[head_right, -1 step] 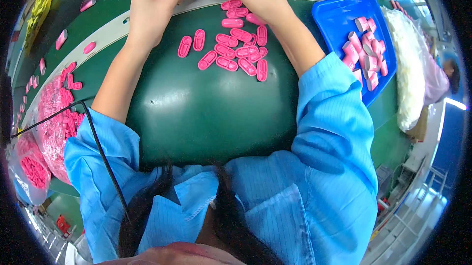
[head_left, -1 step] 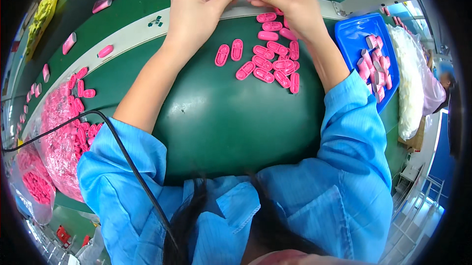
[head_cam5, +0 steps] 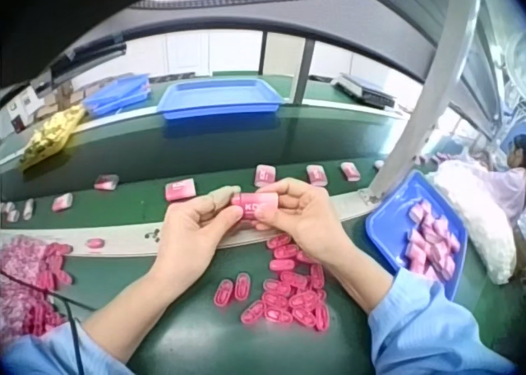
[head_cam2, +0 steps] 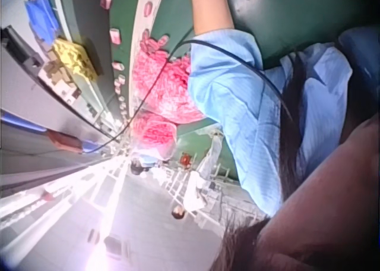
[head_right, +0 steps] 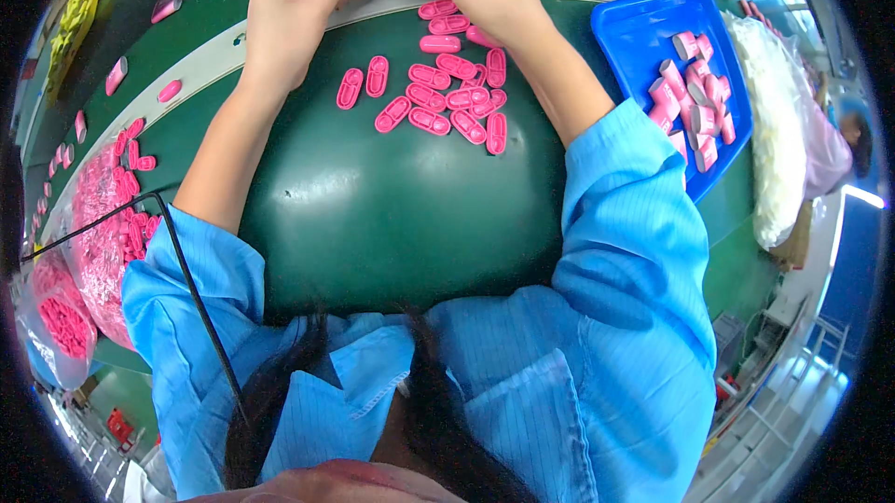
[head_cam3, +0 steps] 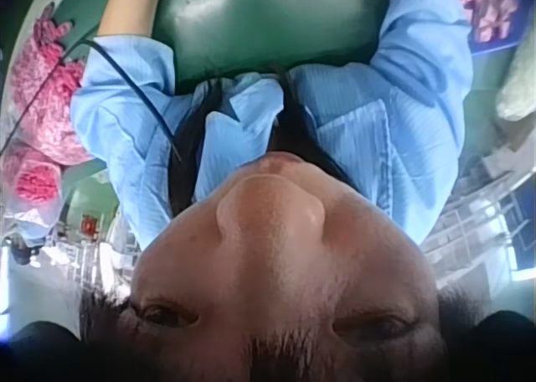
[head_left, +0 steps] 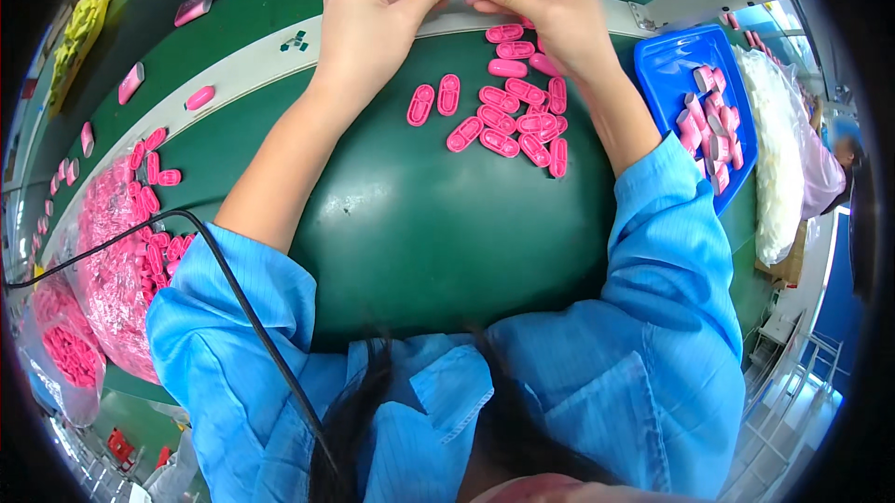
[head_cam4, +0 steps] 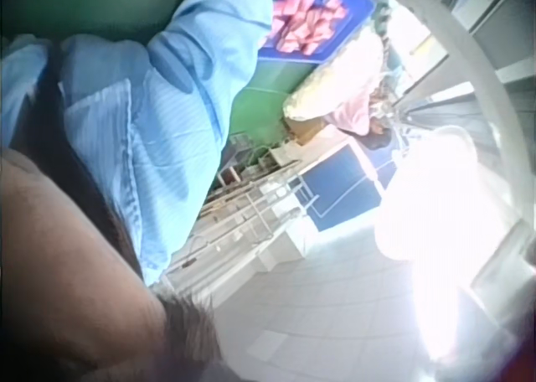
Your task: The person sits at a green workbench and repeatedly picks up pink plastic capsule halves from a pile. They insert a small white component into the halves and snap them together to form a complete capsule. The finished capsules are placed onto a white conveyor belt that moves them away from the workstation.
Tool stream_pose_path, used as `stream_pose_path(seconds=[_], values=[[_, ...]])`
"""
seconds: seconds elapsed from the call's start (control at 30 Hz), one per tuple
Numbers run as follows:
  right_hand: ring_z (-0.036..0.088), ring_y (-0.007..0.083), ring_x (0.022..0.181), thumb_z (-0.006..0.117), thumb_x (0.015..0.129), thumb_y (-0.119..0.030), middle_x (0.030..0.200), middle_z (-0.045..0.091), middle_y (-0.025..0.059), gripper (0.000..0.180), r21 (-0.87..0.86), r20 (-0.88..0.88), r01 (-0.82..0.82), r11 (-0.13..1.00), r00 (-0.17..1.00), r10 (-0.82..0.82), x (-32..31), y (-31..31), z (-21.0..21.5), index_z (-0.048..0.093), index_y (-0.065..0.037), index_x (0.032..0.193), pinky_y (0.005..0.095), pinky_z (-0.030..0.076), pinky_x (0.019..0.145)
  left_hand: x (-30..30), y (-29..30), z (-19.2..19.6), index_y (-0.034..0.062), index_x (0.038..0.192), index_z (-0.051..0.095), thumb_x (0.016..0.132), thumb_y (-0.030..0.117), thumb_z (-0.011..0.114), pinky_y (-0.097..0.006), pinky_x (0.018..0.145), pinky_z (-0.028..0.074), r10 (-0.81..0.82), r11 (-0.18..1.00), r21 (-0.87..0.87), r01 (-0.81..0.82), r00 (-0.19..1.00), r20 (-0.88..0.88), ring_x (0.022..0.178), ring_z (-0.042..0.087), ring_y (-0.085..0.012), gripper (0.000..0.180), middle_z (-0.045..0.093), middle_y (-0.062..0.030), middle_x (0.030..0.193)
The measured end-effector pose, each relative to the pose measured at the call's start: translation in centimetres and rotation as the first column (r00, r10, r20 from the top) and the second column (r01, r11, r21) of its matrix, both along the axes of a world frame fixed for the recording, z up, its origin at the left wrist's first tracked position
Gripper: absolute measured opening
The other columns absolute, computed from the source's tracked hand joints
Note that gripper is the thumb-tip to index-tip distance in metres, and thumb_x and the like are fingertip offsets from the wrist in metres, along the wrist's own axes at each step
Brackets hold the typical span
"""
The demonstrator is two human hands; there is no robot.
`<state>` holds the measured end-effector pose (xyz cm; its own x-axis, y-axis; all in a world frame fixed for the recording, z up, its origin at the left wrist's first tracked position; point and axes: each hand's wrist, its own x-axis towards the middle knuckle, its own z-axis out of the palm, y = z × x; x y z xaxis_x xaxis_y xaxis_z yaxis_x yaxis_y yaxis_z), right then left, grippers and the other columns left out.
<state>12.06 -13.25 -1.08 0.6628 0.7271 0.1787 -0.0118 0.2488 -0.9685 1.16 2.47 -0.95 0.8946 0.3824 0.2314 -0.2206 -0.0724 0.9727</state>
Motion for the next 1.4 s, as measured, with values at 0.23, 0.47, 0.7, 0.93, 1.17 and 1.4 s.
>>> stream_pose_path(seconds=[0.23,0.47,0.7,0.93,1.17,1.4], values=[[0.069,0.0169,0.089,0.064,0.091,0.001,0.107,0.069,0.0128,0.023,-0.052,-0.053,-0.022,0.998,0.998,0.02,0.2,-0.6,-0.2,0.059,0.004,0.113,0.0286,0.058,0.082,-0.5,0.1,0.8,-0.0082,0.12,0.063,0.095,0.002,0.06,-0.024,0.077,0.056,-0.043,0.999,0.015,0.045,0.993,-0.112,0.087,0.065,-0.0107,0.027,0.07,-0.0087,0.104],[0.069,0.0178,0.089,0.071,0.088,-0.005,0.102,0.07,0.0115,0.03,-0.115,0.204,0.123,0.986,0.974,-0.098,-0.1,-0.5,-0.3,0.062,0.005,0.116,0.0292,0.059,0.083,-0.6,0.3,0.4,-0.001,0.114,0.069,0.089,0.016,0.069,-0.028,0.071,0.055,0.126,0.821,0.552,-0.145,0.989,0.073,0.075,0.071,-0.016,0.03,0.074,-0.016,0.085],[0.068,0.0155,0.091,0.064,0.091,0.001,0.108,0.069,0.0134,0.025,-0.058,0.069,0.029,0.998,0.997,-0.025,-1.2,0.0,0.4,0.058,0.005,0.115,0.0273,0.057,0.082,-1.1,-1.0,0.1,-0.0058,0.116,0.064,0.091,0.007,0.062,-0.032,0.071,0.055,0.142,0.886,0.428,-0.175,0.984,0.109,0.076,0.07,-0.0209,0.028,0.072,-0.0194,0.087],[0.068,0.0163,0.094,0.064,0.09,0.003,0.107,0.069,0.0143,0.023,-0.008,0.183,0.212,0.977,0.961,-0.207,-3.6,1.0,0.7,0.059,0.006,0.113,0.0263,0.056,0.083,-2.4,-2.8,1.4,-0.0087,0.127,0.051,0.091,0.003,0.054,-0.047,0.067,0.051,0.225,0.747,0.619,-0.243,0.968,0.108,0.077,0.064,-0.0458,0.038,0.063,-0.0315,0.084],[0.068,0.0156,0.094,0.063,0.091,0.003,0.104,0.069,0.0141,0.022,0.004,0.308,0.212,0.977,0.929,-0.203,-2.3,3.7,1.5,0.06,0.007,0.112,0.0247,0.056,0.081,-0.7,0.6,1.3,-0.0068,0.118,0.058,0.09,0.004,0.057,-0.042,0.071,0.054,0.262,0.653,0.7,-0.289,0.953,0.15,0.082,0.068,-0.0406,0.03,0.065,-0.0301,0.093],[0.065,0.0416,0.092,0.064,0.087,-0.021,0.097,0.069,0.021,0.026,-0.12,0.987,0.594,0.795,-0.015,0.16,5.7,8.1,-0.6,0.066,0.003,0.097,0.0505,0.05,0.086,2.6,6.1,1.2,-0.004,0.102,0.069,0.088,0.019,0.063,-0.034,0.074,0.054,0.453,0.51,0.824,-0.246,0.891,-0.015,0.08,0.071,-0.0304,0.027,0.071,-0.0229,0.09]])
